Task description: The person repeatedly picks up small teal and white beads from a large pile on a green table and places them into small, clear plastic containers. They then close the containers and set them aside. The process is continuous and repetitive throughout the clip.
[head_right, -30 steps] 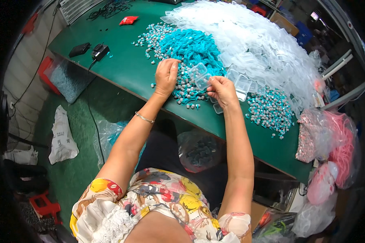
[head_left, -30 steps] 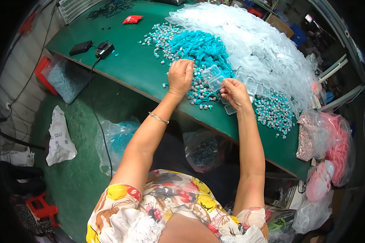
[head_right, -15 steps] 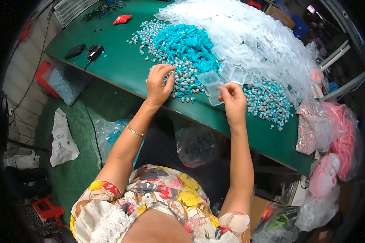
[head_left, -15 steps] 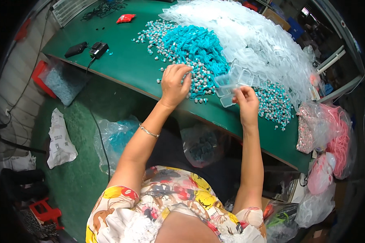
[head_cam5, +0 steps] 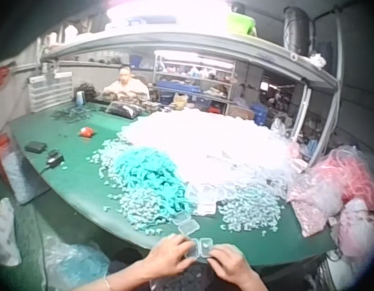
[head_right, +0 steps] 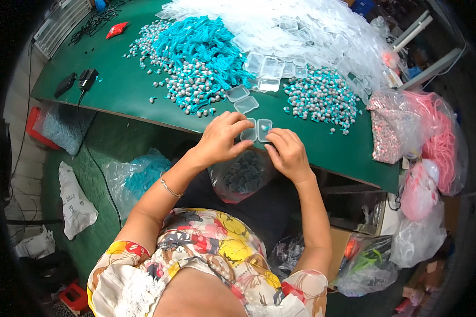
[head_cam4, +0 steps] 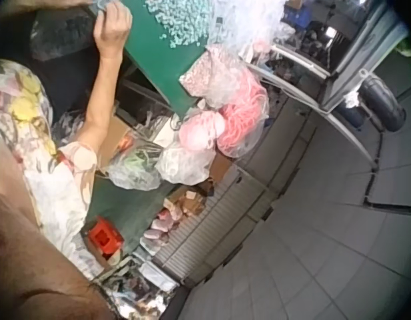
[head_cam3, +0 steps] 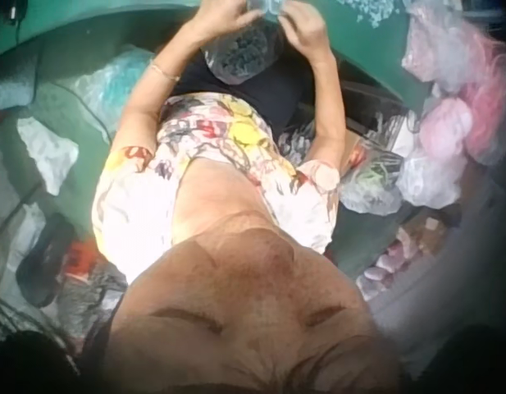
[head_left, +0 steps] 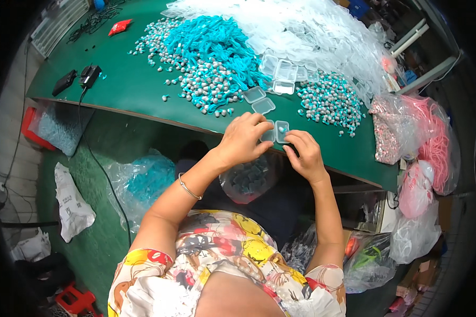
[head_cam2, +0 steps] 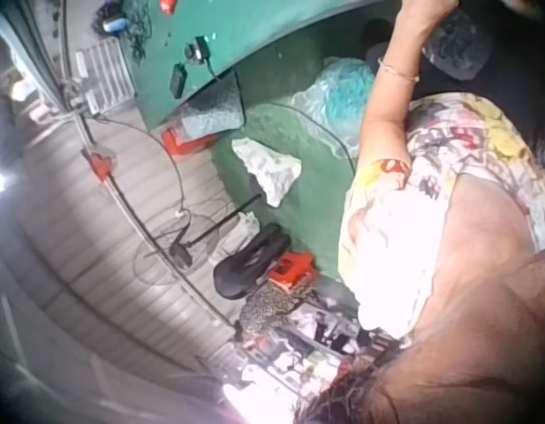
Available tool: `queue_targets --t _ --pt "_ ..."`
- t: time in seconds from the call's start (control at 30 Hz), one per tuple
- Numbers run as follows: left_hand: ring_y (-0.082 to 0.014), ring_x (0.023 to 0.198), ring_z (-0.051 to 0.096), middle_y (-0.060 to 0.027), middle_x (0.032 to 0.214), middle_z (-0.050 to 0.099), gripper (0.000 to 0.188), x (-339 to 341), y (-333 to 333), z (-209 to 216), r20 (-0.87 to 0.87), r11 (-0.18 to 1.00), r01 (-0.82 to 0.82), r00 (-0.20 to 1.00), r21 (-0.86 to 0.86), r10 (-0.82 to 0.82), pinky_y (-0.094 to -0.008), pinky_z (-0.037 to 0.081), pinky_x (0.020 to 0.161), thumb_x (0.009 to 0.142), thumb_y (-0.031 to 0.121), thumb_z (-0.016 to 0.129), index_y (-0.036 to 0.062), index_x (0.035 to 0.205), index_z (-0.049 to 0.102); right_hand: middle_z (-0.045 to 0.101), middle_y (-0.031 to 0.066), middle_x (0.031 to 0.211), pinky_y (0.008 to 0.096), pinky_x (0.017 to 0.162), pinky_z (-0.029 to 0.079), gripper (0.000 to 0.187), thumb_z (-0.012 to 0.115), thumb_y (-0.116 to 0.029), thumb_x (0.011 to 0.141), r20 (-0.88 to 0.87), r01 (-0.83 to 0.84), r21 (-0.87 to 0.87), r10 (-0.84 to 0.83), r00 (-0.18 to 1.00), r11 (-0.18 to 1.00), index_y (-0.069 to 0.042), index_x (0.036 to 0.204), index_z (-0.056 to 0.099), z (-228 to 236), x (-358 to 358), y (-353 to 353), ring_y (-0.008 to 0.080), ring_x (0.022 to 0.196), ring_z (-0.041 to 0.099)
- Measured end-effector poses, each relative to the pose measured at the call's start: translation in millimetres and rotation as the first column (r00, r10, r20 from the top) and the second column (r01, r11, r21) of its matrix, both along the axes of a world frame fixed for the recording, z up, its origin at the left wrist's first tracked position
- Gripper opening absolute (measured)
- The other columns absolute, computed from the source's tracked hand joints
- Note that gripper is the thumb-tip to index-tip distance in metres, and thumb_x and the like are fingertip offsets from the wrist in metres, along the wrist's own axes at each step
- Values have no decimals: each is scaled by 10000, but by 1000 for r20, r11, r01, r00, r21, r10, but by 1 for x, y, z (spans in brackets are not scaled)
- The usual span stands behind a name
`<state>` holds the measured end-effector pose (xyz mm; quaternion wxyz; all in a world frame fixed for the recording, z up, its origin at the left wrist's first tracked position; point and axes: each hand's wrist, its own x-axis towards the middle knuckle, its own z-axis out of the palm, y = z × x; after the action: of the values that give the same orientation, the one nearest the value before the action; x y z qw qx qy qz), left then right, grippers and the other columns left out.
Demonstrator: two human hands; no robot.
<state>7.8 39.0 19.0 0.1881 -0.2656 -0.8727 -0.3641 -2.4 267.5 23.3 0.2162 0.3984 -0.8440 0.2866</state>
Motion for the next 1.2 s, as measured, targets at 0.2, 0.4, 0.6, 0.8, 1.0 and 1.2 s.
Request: queue_targets --t 0.2,0.4,0.6,0.8,1.0,1.2 --pt "-302 926 584 -80 1003 617 284 -6 -1 -4 -17 999 30 999 -30 -31 -425 485 796 741 89 762 71 1007 665 650 150 997 405 808 513 212 711 -16 798 163 162 -173 -134 978 972 -20 1003 657 4 -10 6 342 943 637" --pt "-312 925 602 -93 997 629 185 -16 -3 -8 -5 997 62 998 -40 -63 -421 503 794 722 -24 695 49 892 683 606 108 963 393 781 501 163 720 -71 810 181 158 -21 -151 972 987 -47 964 670 8 -19 -6 303 924 612" --pt "-331 989 622 -117 1063 656 151 -31 2 -10 -42 995 100 994 -23 -101 -429 514 845 742 -22 623 31 850 714 607 107 871 399 691 502 79 735 -99 805 319 274 50 -275 907 960 -40 841 697 15 4 -12 294 784 626" --pt "-309 946 609 -115 1030 620 207 -18 12 -6 -93 998 4 996 70 2 -406 509 816 736 -38 676 52 921 698 623 104 783 329 615 480 76 688 -49 843 420 244 38 -237 876 969 0 901 696 26 -1 -7 217 662 607" --pt "-297 920 605 -89 911 605 196 -14 9 7 16 994 112 994 4 -112 -421 499 767 743 27 736 74 932 715 656 123 879 404 696 514 105 694 -85 832 247 381 42 -379 892 924 -48 930 694 14 -46 19 311 787 650" --pt "-310 935 624 -86 895 624 198 -31 20 20 149 958 204 973 -203 -176 -433 487 787 724 74 771 93 917 732 626 113 920 434 708 514 149 708 -125 831 -11 495 170 -501 866 852 -77 971 687 -7 -65 7 317 827 651"
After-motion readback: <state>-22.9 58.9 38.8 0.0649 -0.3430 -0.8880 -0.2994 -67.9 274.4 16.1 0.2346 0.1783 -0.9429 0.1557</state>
